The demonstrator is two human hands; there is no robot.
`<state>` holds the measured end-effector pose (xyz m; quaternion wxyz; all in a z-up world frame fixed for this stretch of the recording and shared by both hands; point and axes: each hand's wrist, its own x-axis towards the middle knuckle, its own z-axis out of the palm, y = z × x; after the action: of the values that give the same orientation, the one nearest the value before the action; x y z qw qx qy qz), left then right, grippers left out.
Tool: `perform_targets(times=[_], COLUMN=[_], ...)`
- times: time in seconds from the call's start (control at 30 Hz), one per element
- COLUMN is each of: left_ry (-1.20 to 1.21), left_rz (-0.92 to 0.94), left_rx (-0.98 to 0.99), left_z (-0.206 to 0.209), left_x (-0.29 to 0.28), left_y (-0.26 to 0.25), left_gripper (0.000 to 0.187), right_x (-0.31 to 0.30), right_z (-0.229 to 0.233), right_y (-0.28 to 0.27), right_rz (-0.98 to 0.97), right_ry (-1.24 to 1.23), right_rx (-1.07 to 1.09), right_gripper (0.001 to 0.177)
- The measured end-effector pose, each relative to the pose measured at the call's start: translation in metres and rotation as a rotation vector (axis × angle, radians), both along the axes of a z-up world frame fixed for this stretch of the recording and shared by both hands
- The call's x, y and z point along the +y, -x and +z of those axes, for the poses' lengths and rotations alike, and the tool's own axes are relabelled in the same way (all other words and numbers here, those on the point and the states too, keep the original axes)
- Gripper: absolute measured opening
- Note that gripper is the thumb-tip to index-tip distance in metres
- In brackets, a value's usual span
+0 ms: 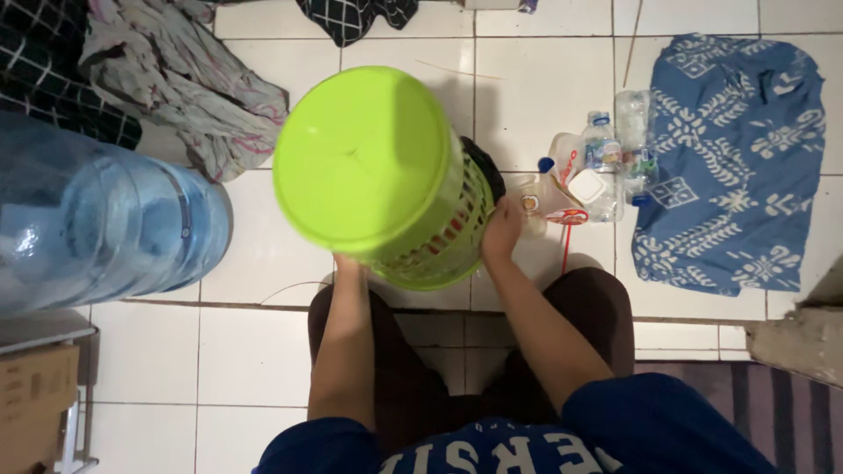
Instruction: The person sorts waste from a green plastic basket into a black plastic bag. They pick up items one by one, including food scraps, plastic bottles, and wrappers, and place them into the bag. The person also picks up spilled items from the floor and puts them into the bag.
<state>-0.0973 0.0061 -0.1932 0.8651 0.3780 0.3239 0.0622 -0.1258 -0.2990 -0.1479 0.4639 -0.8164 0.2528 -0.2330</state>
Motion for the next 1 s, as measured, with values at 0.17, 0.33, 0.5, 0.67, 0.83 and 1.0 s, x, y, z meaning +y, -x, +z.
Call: perform_targets(times=[0.17, 0.33, 0.5, 0.67, 0.83, 1.0], left_ry=[-0.005, -0.021, -0.05, -0.133, -0.053, 0.062], left_rz=[-0.034, -0.048, -0.044, -0.02, -0.047, -0.076], left_rx=[-0.032, -0.036, -0.02, 0.011, -0.052, -0.126], left_z=[0.021, 0.031, 0.02, 0.0, 0.013, 0.052], left_x=[-0.009, -0.009, -0.006, -0.013, -0.025, -0.015], left_y=[-0.049, -0.052, -0.024, -0.005, -0.001, 0.01], left_gripper=[0.042, 0.043, 0.044, 0.045, 0.045, 0.04], right_x=[0.006, 0.008, -0.004, -0.021, -0.011, -0.006], right_z=[0.053, 0.065, 0.032, 0.028, 0.024, 0.034], right_y=[0.001, -0.003, -0.004, -0.011, -0.004, -0.01], right_rz=[0.031, -0.002, 0.05, 0.119, 0.108, 0.098], right_ry=[-0.108, -0.064, 0.037, 0.042, 0.157, 0.054], right_rx=[-0.044, -0.022, 0.028, 0.08, -0.114, 0.029], right_gripper=[0.032, 0.031, 0.034, 0.034, 0.026, 0.026])
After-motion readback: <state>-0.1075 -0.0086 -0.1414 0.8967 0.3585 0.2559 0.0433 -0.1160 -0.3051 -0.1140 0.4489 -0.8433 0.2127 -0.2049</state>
